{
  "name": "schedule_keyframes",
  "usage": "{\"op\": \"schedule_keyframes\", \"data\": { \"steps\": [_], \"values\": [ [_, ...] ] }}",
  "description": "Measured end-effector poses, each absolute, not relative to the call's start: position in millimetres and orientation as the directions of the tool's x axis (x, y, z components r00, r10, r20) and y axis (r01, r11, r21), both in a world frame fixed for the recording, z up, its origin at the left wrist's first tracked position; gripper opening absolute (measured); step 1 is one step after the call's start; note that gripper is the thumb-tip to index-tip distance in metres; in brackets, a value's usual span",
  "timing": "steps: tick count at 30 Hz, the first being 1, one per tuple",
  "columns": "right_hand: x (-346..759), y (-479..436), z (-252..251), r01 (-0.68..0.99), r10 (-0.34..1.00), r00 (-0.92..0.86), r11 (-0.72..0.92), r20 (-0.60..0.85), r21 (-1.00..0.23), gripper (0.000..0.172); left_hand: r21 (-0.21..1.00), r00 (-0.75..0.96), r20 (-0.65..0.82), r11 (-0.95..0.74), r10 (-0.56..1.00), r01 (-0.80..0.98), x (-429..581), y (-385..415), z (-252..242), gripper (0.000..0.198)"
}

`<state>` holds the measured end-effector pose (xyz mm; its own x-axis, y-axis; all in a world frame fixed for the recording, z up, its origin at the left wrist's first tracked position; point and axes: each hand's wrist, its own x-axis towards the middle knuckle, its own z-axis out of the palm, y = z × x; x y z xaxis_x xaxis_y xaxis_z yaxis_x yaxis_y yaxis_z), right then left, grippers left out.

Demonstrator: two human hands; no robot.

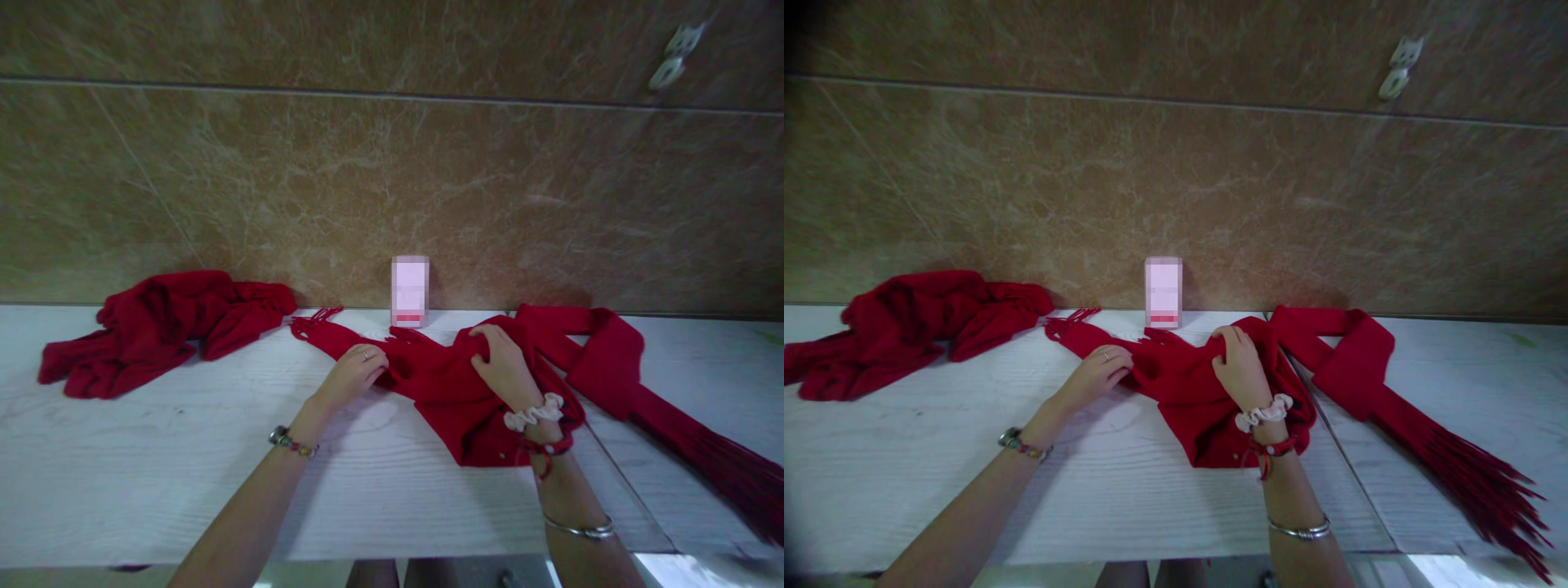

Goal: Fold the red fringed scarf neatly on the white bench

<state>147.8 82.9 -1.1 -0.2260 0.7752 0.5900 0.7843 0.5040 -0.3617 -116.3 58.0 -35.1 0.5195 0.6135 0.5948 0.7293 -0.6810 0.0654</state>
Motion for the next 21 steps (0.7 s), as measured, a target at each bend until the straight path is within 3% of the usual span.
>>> {"op": "schedule_keyframes", "data": {
  "steps": [7,14,17,21],
  "values": [
    [128.2,84.6,-12.6,0.806,0.853,-0.299,0.466,0.427,-0.365,0.028,0.083,0.523,0.524,-0.651,0.673,0.754,-115.8,59.0,-38.3,0.01],
    [132.7,84.9,-13.8,0.883,0.92,-0.346,0.386,0.186,-0.268,0.044,0.105,0.513,0.479,-0.627,0.712,0.772,-115.5,59.8,-39.9,0.016],
    [131.2,87.3,-15.2,0.894,0.914,-0.345,0.39,0.214,-0.223,0.042,0.131,0.51,0.481,-0.634,0.713,0.762,-116.8,58.9,-40.7,0.014],
    [118.3,95.4,-11.0,0.876,0.855,-0.376,0.453,0.357,-0.164,0.033,0.199,0.421,0.541,-0.597,0.728,0.777,-123.2,59.0,-44.0,0.015]
  ]
}}
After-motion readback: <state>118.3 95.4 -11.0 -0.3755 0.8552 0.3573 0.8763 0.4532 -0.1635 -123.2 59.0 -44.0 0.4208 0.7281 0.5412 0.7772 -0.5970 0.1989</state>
